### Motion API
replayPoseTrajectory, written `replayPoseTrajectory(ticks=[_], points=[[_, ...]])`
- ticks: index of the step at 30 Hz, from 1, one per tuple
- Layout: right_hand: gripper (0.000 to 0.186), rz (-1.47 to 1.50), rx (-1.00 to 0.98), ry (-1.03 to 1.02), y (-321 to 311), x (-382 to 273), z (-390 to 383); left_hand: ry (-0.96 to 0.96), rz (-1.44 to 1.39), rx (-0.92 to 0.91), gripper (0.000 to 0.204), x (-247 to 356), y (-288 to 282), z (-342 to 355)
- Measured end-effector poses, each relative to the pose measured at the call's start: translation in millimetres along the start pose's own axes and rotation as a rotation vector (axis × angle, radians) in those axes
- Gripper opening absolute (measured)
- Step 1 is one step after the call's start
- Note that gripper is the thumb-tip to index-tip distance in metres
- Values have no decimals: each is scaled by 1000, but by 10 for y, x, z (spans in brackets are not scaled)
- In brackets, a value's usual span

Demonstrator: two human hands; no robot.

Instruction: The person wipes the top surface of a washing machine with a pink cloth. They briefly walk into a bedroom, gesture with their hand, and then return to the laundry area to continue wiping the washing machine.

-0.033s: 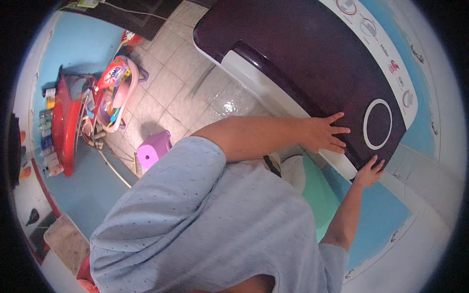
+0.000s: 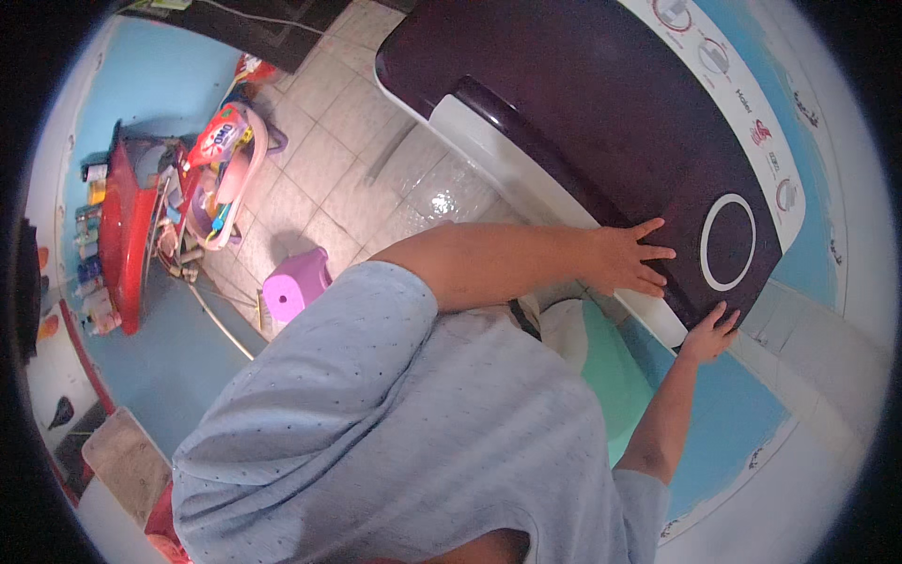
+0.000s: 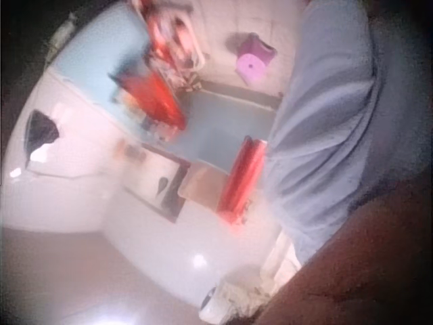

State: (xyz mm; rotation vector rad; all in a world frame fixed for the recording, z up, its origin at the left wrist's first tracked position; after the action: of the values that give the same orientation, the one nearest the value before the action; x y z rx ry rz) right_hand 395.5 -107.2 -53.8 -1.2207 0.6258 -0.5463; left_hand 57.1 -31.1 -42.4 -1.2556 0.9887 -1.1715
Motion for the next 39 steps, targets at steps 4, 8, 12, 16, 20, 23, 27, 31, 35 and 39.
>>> replayPoseTrajectory(ticks=[4,8,12,16,20,23,27,31,35,39], points=[[78,32,-14,-1,-39,-22,-4,-14,-25,0,79,1,50,18],[78,52,-37,-14,-59,-25,-3,-8,-36,-10,80,-8,56,49],[78,-4,-36,12,-63,-4,10,-5,-33,-32,77,5,26,41],[79,33,-34,-28,-64,0,12,-21,-50,-7,72,10,0,29],[78,35,-34,-17,-76,-21,1,-13,-95,-17,68,2,5,40],[75,50,-56,-65,-94,-40,-19,-30,-90,17,68,20,21,36],[71,39,8,-94,-108,-42,-56,-24,-70,45,73,20,43,35],[72,30,34,-29,-59,-9,-44,-21,-77,-56,92,14,-36,20],[63,498,3,-198,78,77,74,-241,-220,27,97,59,-176,-365],[61,57,203,-364,178,249,279,-653,-156,61,100,-5,-119,-1108]])
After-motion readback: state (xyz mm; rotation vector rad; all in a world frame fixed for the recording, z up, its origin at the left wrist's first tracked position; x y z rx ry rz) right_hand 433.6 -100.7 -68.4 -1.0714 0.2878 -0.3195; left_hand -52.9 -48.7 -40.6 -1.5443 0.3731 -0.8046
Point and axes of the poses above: each hand's wrist, its own z-axis towards the middle knuckle, its own y-axis out of the palm, x = y × z, the point moved 1 cm from there along z, towards the middle knuckle, and after that the axes turned 2 degrees about -x, right-handed, at the moved point
